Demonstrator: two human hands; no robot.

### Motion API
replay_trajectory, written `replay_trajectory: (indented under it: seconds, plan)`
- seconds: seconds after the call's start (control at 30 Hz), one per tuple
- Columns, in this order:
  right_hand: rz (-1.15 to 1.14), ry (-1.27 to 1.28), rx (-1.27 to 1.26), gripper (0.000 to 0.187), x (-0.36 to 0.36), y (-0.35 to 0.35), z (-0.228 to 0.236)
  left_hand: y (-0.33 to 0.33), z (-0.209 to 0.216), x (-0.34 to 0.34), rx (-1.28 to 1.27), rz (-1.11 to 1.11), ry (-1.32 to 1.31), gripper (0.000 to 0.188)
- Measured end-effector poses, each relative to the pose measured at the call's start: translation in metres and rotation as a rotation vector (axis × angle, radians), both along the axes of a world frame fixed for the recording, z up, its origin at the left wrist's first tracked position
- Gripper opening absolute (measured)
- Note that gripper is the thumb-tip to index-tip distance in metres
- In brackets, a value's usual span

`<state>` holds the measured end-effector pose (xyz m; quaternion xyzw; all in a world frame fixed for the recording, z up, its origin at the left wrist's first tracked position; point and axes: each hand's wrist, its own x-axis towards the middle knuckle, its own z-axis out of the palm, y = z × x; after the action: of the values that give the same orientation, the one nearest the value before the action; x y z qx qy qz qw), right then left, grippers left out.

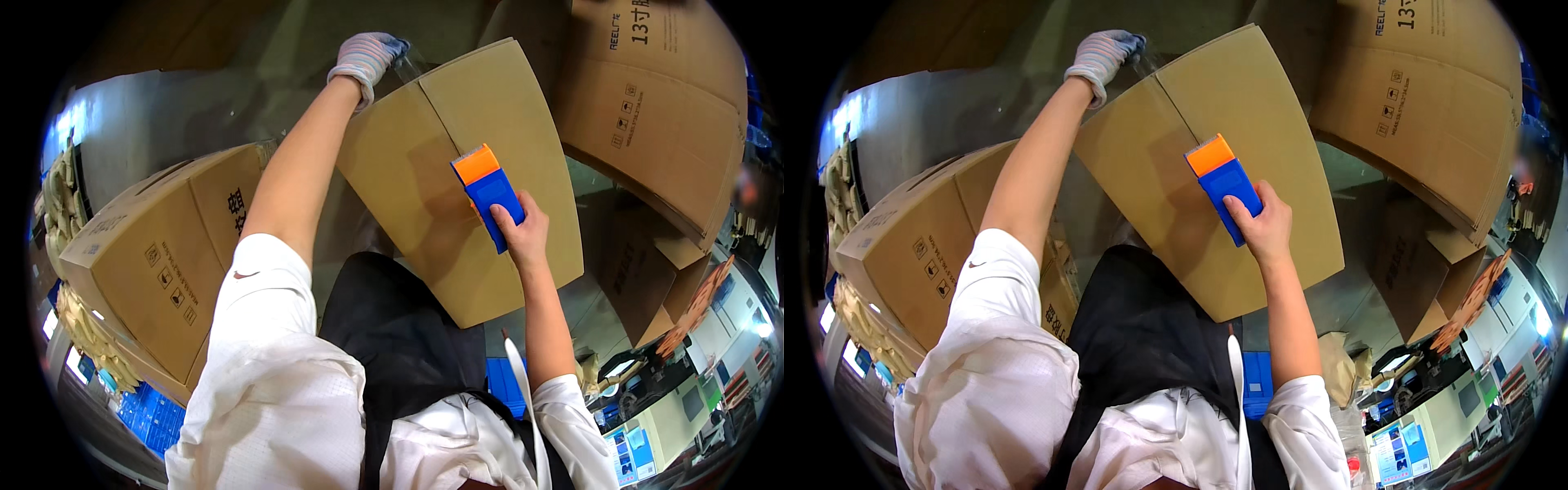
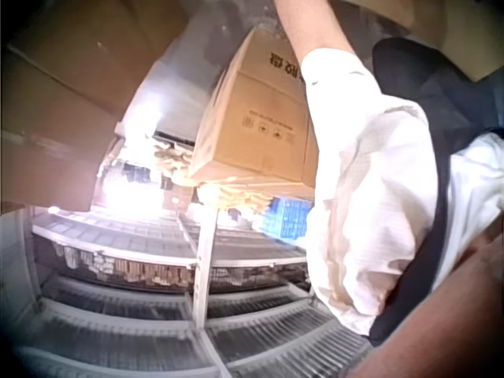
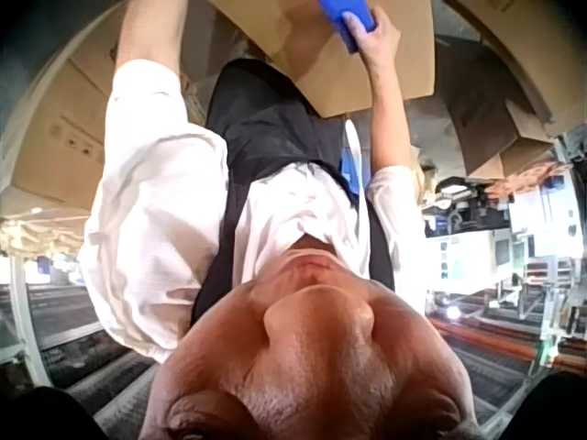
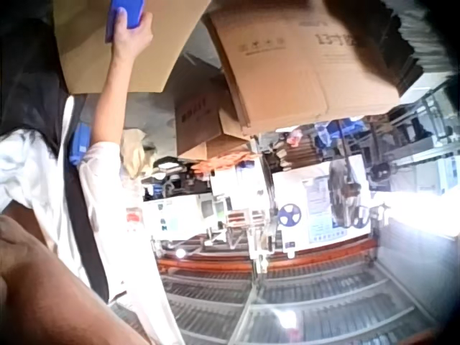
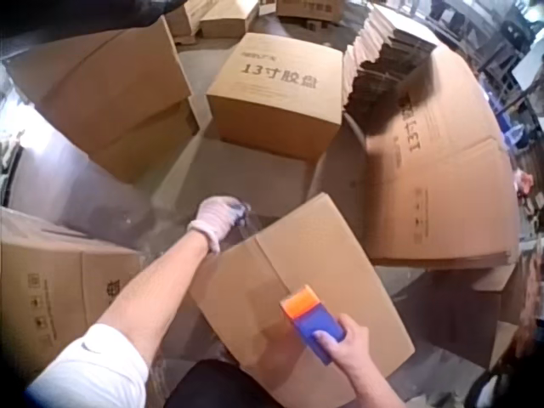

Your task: The person repeatedly assembles flat cardboard boxes by folding them into shape and sealing the seams with a handheld tape dispenser. They then place the finished boxes onto a stack on the floor.

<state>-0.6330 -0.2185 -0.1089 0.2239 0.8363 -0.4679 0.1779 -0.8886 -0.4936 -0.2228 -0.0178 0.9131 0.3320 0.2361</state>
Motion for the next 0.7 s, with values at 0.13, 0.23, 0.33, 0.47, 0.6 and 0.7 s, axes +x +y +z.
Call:
replay_trajectory:
  seconds: [0.13, 0.23, 0.33, 0.47, 0.6, 0.7]
  plan:
    - [-0.037, 0.0, 0.01, 0.04, 0.003, 0.001, -0.003, 0.027, -0.024, 0.012, -0.104, -0.14, -0.206, 0.037]
    - [-0.037, -0.014, 0.007, 0.041, 0.005, -0.004, -0.006, 0.032, -0.038, 0.022, -0.282, -0.168, -0.174, 0.042]
    - [-0.027, -0.016, 0.035, 0.042, 0.006, -0.001, -0.006, 0.04, -0.021, 0.028, -0.463, -0.206, -0.054, 0.057]
    - [0.011, -0.039, 0.087, 0.046, 0.002, 0.001, -0.007, 0.072, 0.022, 0.038, -0.028, -0.345, -0.026, 0.063]
    - [0.047, -0.112, 0.003, 0.053, -0.01, 0.006, -0.004, 0.101, 0.032, 0.09, -0.509, -0.773, 0.618, 0.059]
    - [0.118, -0.222, 0.001, 0.057, -0.023, 0.003, 0.011, 0.103, 0.016, 0.104, -0.392, -1.008, 0.676, 0.057]
